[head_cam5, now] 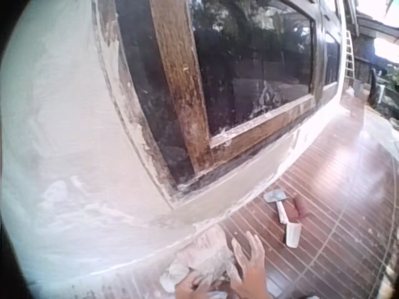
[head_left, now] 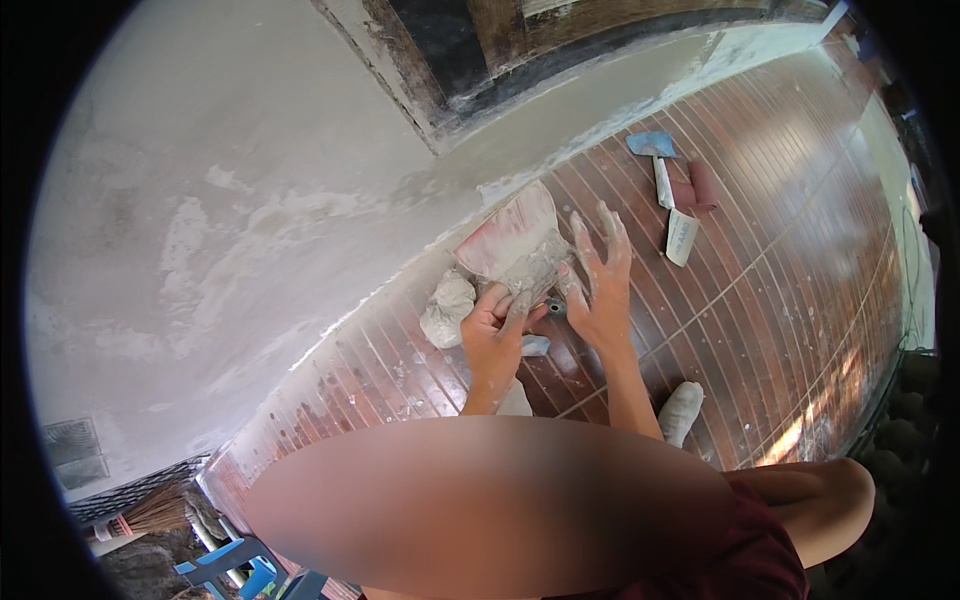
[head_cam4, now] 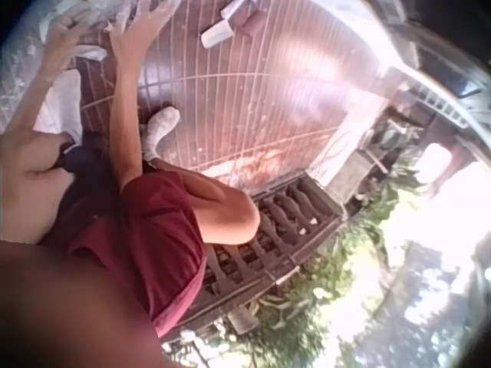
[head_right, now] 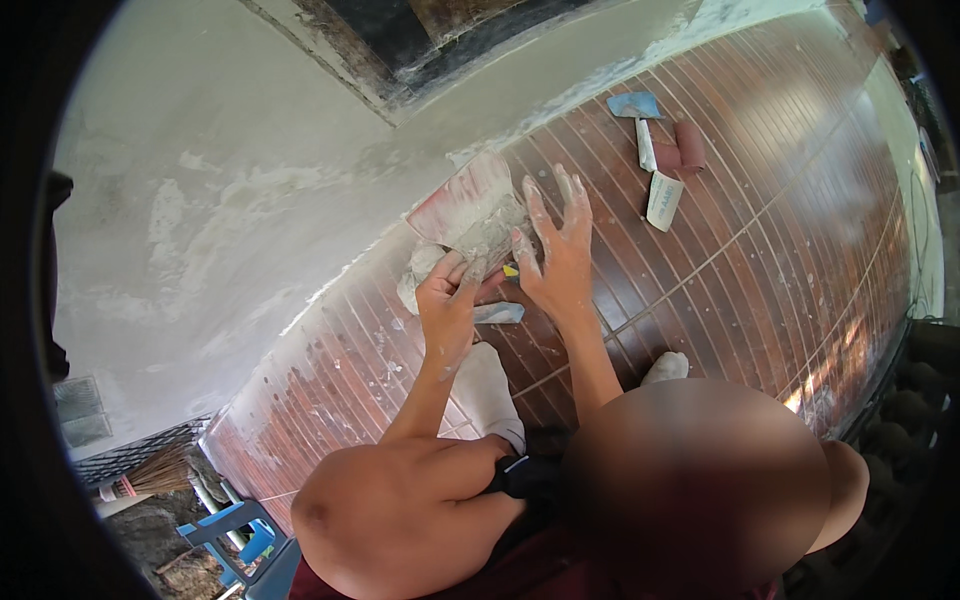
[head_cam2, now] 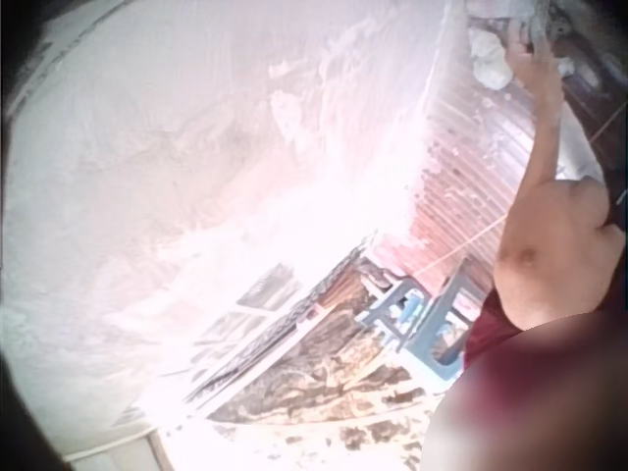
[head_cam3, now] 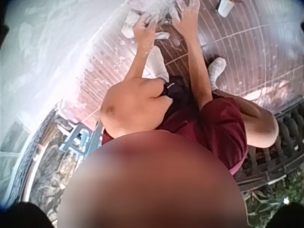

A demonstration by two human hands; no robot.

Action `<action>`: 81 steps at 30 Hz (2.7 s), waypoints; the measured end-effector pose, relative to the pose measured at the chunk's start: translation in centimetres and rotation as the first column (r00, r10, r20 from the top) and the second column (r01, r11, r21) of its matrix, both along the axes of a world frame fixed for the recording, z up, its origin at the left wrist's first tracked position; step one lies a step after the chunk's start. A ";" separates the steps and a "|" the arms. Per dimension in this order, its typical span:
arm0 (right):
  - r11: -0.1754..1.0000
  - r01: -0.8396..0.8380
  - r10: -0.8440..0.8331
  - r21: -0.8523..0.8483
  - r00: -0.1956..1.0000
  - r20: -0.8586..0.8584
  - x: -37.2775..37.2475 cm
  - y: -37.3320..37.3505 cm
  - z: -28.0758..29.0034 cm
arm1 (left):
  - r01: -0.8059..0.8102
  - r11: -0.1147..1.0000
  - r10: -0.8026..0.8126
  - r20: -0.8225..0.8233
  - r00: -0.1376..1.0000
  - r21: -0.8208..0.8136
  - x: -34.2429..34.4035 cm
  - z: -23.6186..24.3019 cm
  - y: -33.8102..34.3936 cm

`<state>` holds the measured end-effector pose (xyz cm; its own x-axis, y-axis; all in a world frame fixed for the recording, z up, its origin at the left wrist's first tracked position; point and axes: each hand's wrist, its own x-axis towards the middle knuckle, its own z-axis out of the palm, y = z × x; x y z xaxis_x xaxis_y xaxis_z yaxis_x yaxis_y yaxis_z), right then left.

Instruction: The person applies a bead of white sealant along the base of a wall using a caulking gun. They then smooth the bead with a finger and wipe excess material onto a cloth, repeating the process along the wall's length.

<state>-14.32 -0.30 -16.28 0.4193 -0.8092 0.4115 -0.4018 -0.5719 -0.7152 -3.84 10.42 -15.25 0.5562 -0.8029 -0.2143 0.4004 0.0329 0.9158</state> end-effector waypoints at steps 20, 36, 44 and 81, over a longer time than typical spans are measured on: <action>0.995 -0.080 0.071 -0.060 0.989 -0.131 0.9 0.5 -0.9 | -0.033 0.994 -0.038 0.604 0.796 0.106 0.3 2.7 0.3; 0.985 -0.157 0.158 0.065 0.988 -0.001 1.5 2.5 -1.6 | -0.007 0.977 -0.185 0.852 0.489 0.215 1.4 3.7 0.3; 0.976 -0.187 0.187 0.108 0.982 0.010 1.5 3.0 -1.8 | -0.018 0.979 -0.164 0.835 0.524 0.204 1.3 3.8 -0.4; 0.954 -0.256 0.229 0.155 0.958 0.171 2.8 2.3 -1.9 | -0.051 0.874 -0.386 0.753 0.533 0.484 3.1 -0.7 0.0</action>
